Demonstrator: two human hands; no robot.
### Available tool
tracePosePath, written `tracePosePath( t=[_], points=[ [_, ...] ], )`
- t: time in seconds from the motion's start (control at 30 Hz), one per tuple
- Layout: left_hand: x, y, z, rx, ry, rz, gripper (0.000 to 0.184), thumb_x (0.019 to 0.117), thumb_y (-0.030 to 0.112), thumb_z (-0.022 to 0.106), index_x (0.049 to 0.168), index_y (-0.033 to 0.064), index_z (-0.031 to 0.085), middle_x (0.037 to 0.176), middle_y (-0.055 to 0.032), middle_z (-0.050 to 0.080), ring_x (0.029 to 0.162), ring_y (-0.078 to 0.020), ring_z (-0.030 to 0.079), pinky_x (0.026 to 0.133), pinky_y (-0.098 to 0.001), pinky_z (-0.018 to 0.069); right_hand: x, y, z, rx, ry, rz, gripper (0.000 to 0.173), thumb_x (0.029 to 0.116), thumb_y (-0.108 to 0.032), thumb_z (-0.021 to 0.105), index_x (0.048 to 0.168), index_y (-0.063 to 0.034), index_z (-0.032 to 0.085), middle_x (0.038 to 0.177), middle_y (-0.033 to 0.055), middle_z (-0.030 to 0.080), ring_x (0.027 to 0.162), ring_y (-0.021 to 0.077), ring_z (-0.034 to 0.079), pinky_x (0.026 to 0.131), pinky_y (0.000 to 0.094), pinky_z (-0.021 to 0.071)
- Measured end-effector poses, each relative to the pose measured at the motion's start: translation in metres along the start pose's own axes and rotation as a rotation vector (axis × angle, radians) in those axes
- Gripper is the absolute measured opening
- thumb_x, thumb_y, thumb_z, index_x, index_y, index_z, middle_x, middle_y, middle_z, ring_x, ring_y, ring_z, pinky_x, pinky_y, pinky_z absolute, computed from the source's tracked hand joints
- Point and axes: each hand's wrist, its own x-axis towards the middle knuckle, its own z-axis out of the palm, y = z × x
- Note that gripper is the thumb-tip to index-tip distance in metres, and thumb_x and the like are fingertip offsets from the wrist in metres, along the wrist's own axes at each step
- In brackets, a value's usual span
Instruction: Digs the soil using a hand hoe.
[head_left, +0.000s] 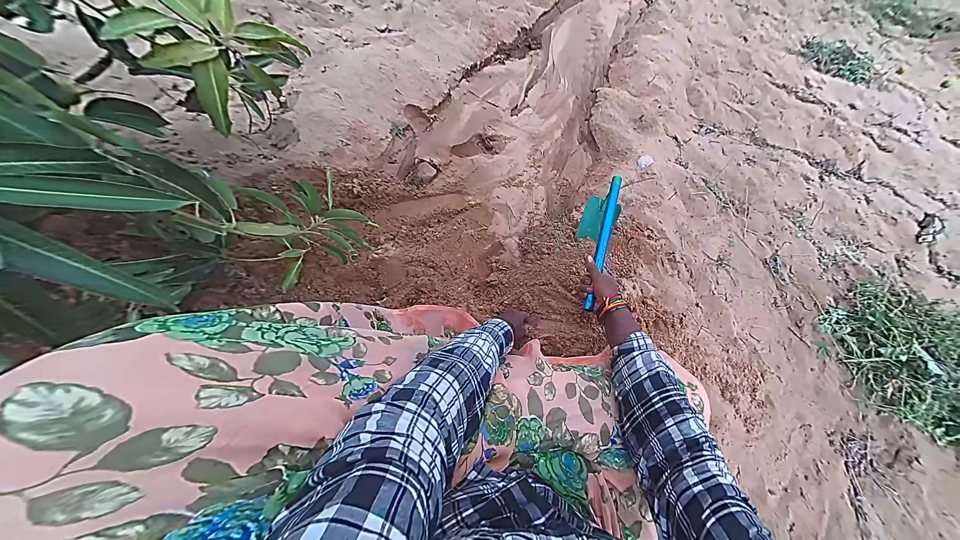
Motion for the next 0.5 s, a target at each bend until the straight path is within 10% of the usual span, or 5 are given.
tracePosePath(
  t=[0.5],
  points=[
    [-0.008, 0.004, -0.002, -0.051, 0.006, -0.028, 0.049, 0.0986, 0.009, 0.060, 0.147, 0.0031, 0.052, 0.143, -0.0267, 0.058, 0.136, -0.0440, 0.054, 0.112, -0.0640, 0.0415, -0.055, -0.022, 0.004, 0.137, 0.066, 0.047, 0.021, 0.1089, -0.031, 0.052, 0.098, -0.0131, 0.047, 0.055, -0.0062, 0.034, 0.039, 0.0041, 0.034, 0.038, 0.0195, 0.0356]
  ],
)
